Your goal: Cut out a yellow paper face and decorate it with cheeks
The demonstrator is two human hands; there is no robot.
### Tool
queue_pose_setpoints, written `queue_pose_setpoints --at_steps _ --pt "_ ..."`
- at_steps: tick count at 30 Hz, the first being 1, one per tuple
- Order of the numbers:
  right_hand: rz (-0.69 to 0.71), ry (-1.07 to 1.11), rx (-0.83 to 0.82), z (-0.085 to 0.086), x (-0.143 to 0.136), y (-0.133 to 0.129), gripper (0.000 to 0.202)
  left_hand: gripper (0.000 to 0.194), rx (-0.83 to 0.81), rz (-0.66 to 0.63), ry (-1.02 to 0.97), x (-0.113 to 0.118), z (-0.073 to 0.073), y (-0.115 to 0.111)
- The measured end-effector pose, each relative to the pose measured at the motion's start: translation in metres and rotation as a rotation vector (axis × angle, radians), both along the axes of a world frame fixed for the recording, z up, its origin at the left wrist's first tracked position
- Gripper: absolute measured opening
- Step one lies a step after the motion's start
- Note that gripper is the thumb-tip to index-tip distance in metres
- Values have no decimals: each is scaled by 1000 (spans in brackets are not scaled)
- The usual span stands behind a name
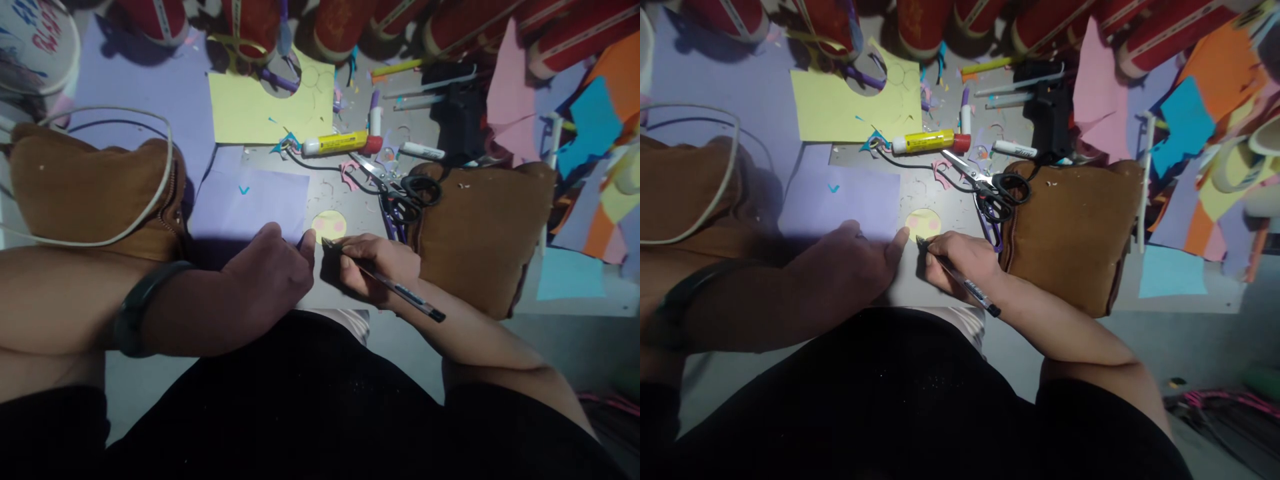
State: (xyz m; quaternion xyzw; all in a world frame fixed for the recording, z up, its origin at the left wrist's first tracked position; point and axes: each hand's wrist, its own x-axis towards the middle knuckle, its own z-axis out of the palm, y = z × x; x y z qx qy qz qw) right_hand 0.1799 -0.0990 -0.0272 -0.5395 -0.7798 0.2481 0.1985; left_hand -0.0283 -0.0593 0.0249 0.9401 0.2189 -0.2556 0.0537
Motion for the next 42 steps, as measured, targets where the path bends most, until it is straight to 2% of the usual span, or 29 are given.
queue_pose_setpoints --at_steps 2,8,15,21,28,37,42 --pt "-23 24 44 -2 0 -1 19 57 11 4 -18 0 -1 0" --pt "1 31 24 -3 0 1 22 57 -1 28 -33 -2 -2 -1" --pt "-87 103 141 2 3 -3 8 61 -32 54 -25 2 3 1" --pt "-74 85 204 1 5 -2 7 59 -78 48 30 6 9 5" --pt "-67 44 258 -1 6 -1 6 61 -129 74 -36 5 9 7" --pt "-69 29 275 -3 6 -1 3 54 24 -1 -52 2 -1 -2" --pt "-85 -3 230 -4 6 -2 3 56 -11 14 -39 3 1 0"
